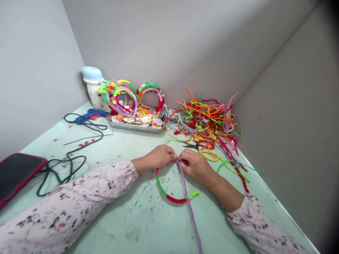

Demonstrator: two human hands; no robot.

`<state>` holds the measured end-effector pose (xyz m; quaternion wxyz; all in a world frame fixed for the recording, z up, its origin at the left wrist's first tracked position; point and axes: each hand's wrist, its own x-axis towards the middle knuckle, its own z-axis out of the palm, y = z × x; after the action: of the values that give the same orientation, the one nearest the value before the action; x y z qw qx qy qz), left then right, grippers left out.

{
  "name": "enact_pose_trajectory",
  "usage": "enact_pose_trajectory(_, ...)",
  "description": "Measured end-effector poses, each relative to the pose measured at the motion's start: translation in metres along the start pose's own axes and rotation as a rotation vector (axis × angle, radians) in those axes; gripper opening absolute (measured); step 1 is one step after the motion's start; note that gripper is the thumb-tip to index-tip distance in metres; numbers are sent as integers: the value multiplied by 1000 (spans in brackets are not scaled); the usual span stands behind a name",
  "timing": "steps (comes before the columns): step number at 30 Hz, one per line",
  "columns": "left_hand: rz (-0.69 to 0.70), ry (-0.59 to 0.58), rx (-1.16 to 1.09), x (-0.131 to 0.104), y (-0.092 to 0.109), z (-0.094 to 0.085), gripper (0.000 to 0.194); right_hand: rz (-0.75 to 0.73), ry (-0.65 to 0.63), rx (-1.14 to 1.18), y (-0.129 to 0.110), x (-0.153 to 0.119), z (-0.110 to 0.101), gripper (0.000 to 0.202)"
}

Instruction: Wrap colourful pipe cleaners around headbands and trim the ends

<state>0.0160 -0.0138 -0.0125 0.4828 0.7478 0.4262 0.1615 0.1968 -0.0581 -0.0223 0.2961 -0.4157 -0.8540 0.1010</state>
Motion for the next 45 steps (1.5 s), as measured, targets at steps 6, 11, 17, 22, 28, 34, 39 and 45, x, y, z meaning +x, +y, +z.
enact_pose_trajectory(6, 10, -7, -42, 1, -2, 0, 21, -21, -19, -53, -3, -1, -1, 16)
enact_pose_trajectory(11, 10, -68, -139, 2, -5, -1, 19, 352, -63, 427, 1, 2, -6, 12)
enact_pose_trajectory(17, 48, -100, -150, 1, -5, -1, 22, 542, -123, 641, 0, 7, -13, 13)
enact_pose_trajectory(22, 31, -106, -156, 0, -4, -2, 20, 593, -166, 646, -2, 9, -12, 12)
enact_pose_trajectory(28, 39, -149, -127, -1, -2, -5, 23, 614, -202, 678, 1, 10, -10, 10)
enact_pose_trajectory(34, 44, -167, -106, -2, -1, -6, 23, 611, -230, 678, 2, 10, -12, 9)
enact_pose_trajectory(39, 60, -172, -118, -3, 1, -6, 24, 622, -233, 682, 0, 11, -16, 9)
enact_pose_trajectory(45, 57, -177, -85, -3, 0, -7, 25, 626, -258, 660, 1, 12, -14, 7)
